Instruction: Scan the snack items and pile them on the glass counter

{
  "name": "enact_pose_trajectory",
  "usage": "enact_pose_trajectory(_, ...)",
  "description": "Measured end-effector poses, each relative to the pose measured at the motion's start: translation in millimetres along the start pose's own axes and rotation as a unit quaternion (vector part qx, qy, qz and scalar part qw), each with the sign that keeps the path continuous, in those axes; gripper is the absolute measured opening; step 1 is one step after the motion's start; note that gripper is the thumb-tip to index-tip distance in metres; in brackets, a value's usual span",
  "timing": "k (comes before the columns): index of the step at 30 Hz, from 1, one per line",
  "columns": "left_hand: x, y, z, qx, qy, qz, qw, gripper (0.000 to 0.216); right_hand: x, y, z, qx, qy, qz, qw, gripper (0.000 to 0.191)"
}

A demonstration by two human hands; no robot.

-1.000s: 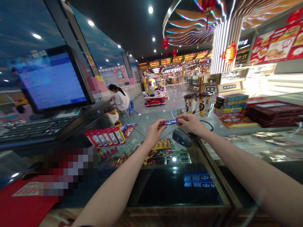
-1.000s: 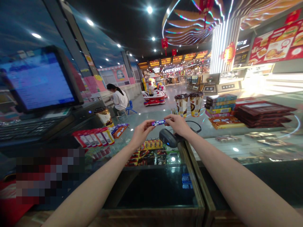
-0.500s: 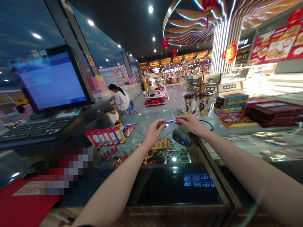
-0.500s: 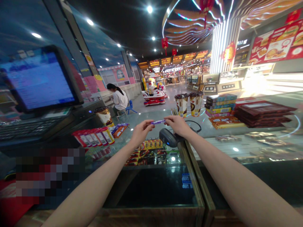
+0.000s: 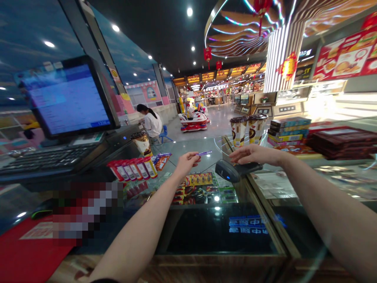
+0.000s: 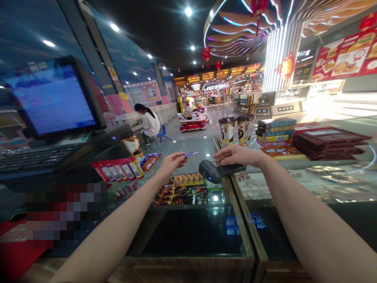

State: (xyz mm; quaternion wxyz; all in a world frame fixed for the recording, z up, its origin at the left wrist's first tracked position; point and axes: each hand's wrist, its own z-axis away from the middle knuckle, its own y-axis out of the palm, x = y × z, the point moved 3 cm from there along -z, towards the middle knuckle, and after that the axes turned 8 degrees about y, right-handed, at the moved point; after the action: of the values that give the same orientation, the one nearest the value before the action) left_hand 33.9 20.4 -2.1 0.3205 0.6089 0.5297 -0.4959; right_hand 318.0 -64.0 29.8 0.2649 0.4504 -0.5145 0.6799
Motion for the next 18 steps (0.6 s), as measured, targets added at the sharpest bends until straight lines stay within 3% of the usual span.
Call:
enact_pose_trajectory(9,-2.4,-5.3,0.8,-0.024,-0.015,0.017,0.999,0.038,2.4,8.1,3.6,0.065,0.000,0.082,0.995,0.062)
enact_pose_trajectory(18,1.1,-16.0,-1.6,-0.042,-0.025,0.025,0.999,0.035,0.7,12.6,-2.9,0.011,-0.024,0.132,0.991,0.050)
